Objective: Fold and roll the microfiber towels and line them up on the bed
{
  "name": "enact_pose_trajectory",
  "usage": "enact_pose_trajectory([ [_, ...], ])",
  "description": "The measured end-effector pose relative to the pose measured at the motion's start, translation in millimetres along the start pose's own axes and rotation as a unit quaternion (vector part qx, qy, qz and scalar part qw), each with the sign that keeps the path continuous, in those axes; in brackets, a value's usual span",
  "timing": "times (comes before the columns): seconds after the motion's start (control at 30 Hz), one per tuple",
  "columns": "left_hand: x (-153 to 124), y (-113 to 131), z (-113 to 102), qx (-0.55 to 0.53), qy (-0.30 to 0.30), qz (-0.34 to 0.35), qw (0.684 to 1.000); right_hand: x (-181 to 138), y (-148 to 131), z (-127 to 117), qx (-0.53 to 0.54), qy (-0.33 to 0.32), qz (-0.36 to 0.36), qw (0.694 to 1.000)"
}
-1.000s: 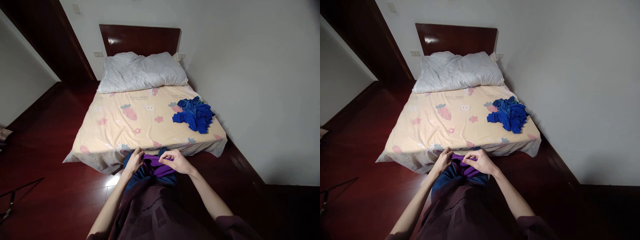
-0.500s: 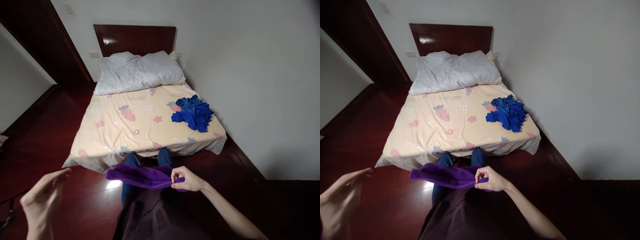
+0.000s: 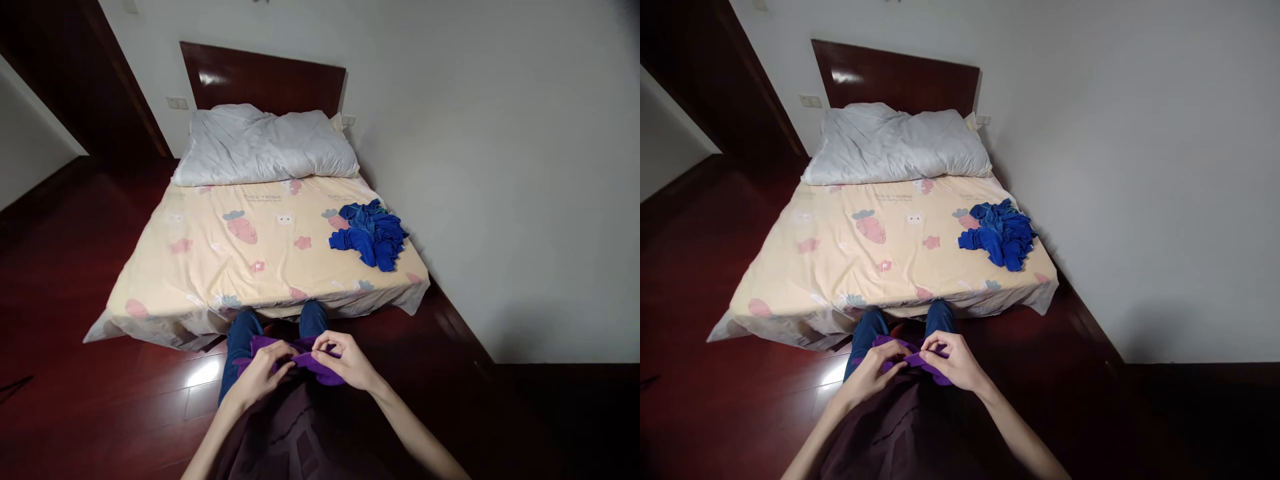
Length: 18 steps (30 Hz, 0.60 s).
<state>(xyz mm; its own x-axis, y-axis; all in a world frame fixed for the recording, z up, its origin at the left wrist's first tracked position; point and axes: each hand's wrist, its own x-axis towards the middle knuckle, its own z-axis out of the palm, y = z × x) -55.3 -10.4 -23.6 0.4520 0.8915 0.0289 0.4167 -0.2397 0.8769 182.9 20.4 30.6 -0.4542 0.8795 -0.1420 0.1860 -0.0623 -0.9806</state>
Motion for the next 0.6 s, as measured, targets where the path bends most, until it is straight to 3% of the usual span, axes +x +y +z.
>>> enact_pose_trajectory([
  [0.13,-14.7,-33.1,-7.3,0.045,-0.029,-0.03,0.998,-4.9,5.0,-7.5,0.033,-0.009,0.016,0.999],
  [0.23,-34.1,-38.2,-32.4,0.086,0.066,-0.072,0.992,-4.1,15.9,-11.3,0.039,-0.087,0.068,0.993],
  [0.33,-62.0,-24.8,-74.7,0.172,0.191,-0.086,0.963,-1.5,32.8,-13.1,0.007,-0.217,0.117,0.969],
  [0.4,-83.6,-10.7,-105.2,0.242,0.234,-0.081,0.938,0.8,44.8,-14.7,-0.044,-0.273,0.119,0.954],
  [0.5,-116.2,10.2,-143.5,0.331,0.257,-0.061,0.906,3.8,59.0,-23.1,-0.125,-0.322,0.112,0.932],
  [0.6,-144.1,25.1,-167.0,0.335,0.253,-0.034,0.907,3.4,68.1,-38.9,-0.165,-0.37,0.137,0.904],
])
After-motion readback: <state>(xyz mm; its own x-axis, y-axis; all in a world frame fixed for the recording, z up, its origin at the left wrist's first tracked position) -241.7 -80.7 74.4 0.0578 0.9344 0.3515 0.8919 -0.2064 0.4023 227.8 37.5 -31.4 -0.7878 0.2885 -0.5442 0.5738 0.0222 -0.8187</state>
